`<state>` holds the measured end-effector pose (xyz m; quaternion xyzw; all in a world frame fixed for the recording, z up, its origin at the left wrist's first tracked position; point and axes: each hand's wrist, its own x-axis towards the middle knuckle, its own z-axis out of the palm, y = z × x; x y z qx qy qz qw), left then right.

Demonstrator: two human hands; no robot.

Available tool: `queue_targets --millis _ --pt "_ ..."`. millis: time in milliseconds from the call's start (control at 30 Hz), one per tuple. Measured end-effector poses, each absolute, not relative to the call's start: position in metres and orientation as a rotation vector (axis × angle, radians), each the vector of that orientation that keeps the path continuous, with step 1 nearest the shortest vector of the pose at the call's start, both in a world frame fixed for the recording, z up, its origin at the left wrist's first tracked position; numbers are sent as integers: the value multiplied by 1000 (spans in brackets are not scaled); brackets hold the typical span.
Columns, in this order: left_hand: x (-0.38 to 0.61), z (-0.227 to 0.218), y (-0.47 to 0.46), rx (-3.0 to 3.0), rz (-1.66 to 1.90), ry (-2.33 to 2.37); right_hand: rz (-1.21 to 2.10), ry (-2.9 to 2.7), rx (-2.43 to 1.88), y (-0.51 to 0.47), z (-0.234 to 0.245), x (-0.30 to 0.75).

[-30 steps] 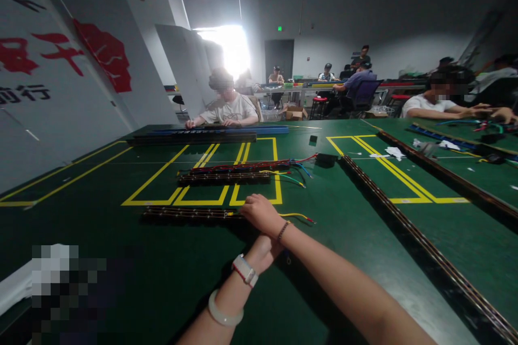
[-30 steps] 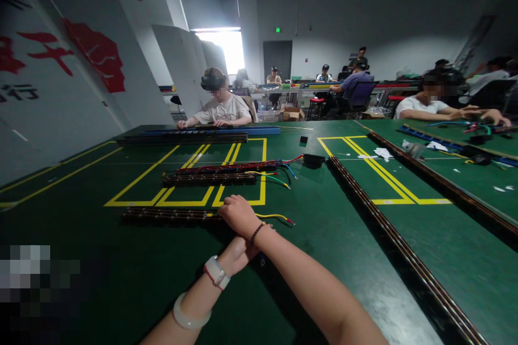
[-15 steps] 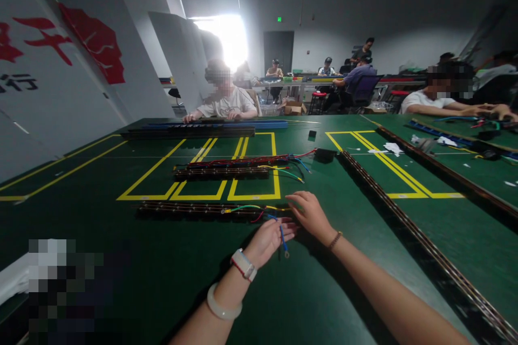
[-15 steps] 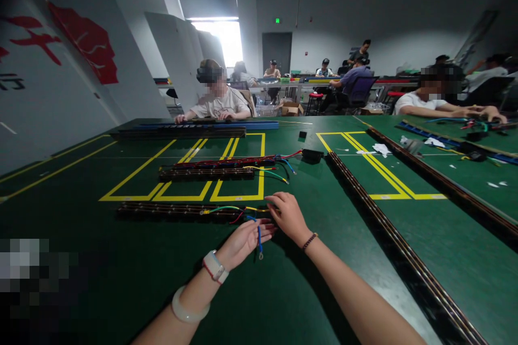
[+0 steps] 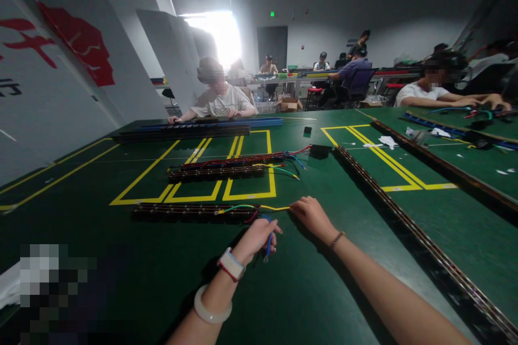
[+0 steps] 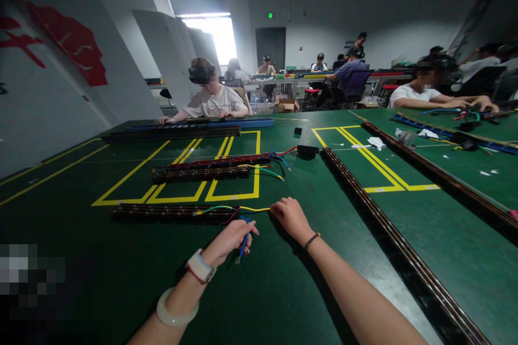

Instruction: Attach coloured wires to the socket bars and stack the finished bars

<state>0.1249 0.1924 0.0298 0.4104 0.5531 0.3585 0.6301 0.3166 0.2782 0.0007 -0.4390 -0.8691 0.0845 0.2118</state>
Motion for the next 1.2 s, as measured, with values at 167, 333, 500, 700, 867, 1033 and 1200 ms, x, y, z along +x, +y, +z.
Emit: queue_targets --millis 167,333,500,700,867,1033,1200 --pt "118 42 188 1305 646 1598 285 -2394 -1199 278 2 318" --pt "113 50 179 1562 810 1600 317 -2379 -1169 279 2 319" --pt "104 46 179 1877 631 1725 316 -2370 -1151 280 0 319" --pt "101 52 180 2185 177 1841 263 -2411 -1171 279 -1 319" --pt "105 57 177 2395 488 1819 208 -2334 -1218 274 12 316" --pt "112 43 173 2711 850 1514 234 -2332 -1104 269 39 284" --pt "117 31 172 2843 1020 1343 341 -2481 -838 262 50 226"
